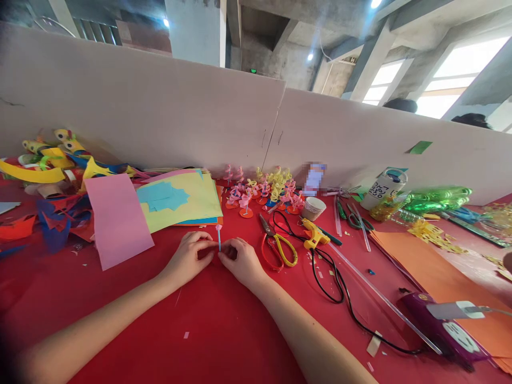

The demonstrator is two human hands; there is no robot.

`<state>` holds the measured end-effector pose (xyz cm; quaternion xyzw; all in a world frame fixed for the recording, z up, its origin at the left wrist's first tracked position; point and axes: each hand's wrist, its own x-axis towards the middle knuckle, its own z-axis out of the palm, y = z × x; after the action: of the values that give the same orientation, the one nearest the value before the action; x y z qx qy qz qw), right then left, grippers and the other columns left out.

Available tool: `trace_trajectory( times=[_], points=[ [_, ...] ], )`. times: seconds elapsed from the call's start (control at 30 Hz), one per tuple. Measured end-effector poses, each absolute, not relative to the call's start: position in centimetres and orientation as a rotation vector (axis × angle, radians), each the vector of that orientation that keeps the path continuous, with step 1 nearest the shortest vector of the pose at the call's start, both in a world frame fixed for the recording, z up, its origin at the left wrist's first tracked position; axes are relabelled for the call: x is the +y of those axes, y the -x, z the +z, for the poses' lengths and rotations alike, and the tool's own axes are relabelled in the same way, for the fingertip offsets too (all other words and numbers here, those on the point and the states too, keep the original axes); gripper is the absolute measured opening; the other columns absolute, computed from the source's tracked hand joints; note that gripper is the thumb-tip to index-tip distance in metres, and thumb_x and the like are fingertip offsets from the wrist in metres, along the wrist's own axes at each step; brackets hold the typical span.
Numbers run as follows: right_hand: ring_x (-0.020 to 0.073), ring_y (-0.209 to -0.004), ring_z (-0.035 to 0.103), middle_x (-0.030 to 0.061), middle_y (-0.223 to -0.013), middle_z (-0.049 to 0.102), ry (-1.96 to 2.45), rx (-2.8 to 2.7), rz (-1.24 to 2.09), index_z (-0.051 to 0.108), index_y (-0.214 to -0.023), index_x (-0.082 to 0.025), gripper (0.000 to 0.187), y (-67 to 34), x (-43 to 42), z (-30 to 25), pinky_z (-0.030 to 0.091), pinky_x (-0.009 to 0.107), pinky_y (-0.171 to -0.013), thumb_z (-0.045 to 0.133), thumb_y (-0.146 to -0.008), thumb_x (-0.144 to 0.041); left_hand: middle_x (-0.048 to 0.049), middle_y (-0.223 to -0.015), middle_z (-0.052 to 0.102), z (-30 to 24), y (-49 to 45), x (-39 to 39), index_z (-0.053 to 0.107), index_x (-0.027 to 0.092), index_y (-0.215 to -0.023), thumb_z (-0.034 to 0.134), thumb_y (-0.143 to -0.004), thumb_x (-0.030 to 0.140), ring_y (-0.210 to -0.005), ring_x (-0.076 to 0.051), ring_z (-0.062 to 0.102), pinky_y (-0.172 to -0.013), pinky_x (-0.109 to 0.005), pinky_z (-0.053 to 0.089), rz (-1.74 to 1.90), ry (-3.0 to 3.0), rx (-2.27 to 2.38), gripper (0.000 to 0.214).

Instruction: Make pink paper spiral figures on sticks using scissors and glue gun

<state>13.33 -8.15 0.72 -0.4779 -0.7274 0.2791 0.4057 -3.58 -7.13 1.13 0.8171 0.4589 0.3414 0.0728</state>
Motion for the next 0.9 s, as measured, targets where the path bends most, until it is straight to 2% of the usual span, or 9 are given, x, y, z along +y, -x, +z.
trace_trajectory(
  times=[0.23,0.47,0.7,0.9],
  points=[
    [0.0118,-0.058,0.049,-0.001,-0.067,0.055,1.211,-1.866,0.675,0.063,-0.082,-0.018,0.007,-13.43,-8.22,0.81,0.041,0.022,-0.056,0.061,-0.076,-0.02,-0.0044,-0.086,0.059,1.18,3.56,-7.16,0.07,0.021,-0.086,0.057,-0.076,0.009,-0.085,-0.02,0.054,-0.08,-0.037,0.047,1.056,-2.435,1.342,0.02],
    [0.0124,-0.058,0.05,-0.0013,-0.065,0.055,1.22,-1.849,0.679,0.062,-0.078,-0.018,0.004,-13.4,-8.06,0.73,0.041,0.022,-0.056,0.06,-0.076,-0.02,-0.0053,-0.086,0.061,1.35,3.52,-7.18,0.069,0.019,-0.087,0.054,-0.078,0.01,-0.084,-0.02,0.055,-0.08,-0.038,0.046,1.084,-2.42,1.333,0.019],
    [0.0158,-0.065,0.056,0.0019,-0.072,0.062,1.271,-1.777,0.626,0.062,-0.077,-0.018,0.005,-13.67,-7.84,0.79,0.043,0.026,-0.063,0.058,-0.077,-0.021,-0.0047,-0.087,0.06,1.35,3.54,-7.14,0.068,0.021,-0.091,0.054,-0.08,0.015,-0.089,-0.021,0.056,-0.083,-0.039,0.046,1.132,-2.381,1.36,0.019],
    [0.0157,-0.063,0.056,0.0019,-0.071,0.063,1.333,-1.778,0.652,0.063,-0.077,-0.018,0.007,-13.6,-7.69,0.66,0.043,0.025,-0.061,0.057,-0.076,-0.02,-0.0058,-0.088,0.059,1.22,3.47,-7.2,0.069,0.02,-0.091,0.059,-0.077,0.017,-0.088,-0.022,0.054,-0.084,-0.041,0.046,1.082,-2.432,1.362,0.017]
  ],
)
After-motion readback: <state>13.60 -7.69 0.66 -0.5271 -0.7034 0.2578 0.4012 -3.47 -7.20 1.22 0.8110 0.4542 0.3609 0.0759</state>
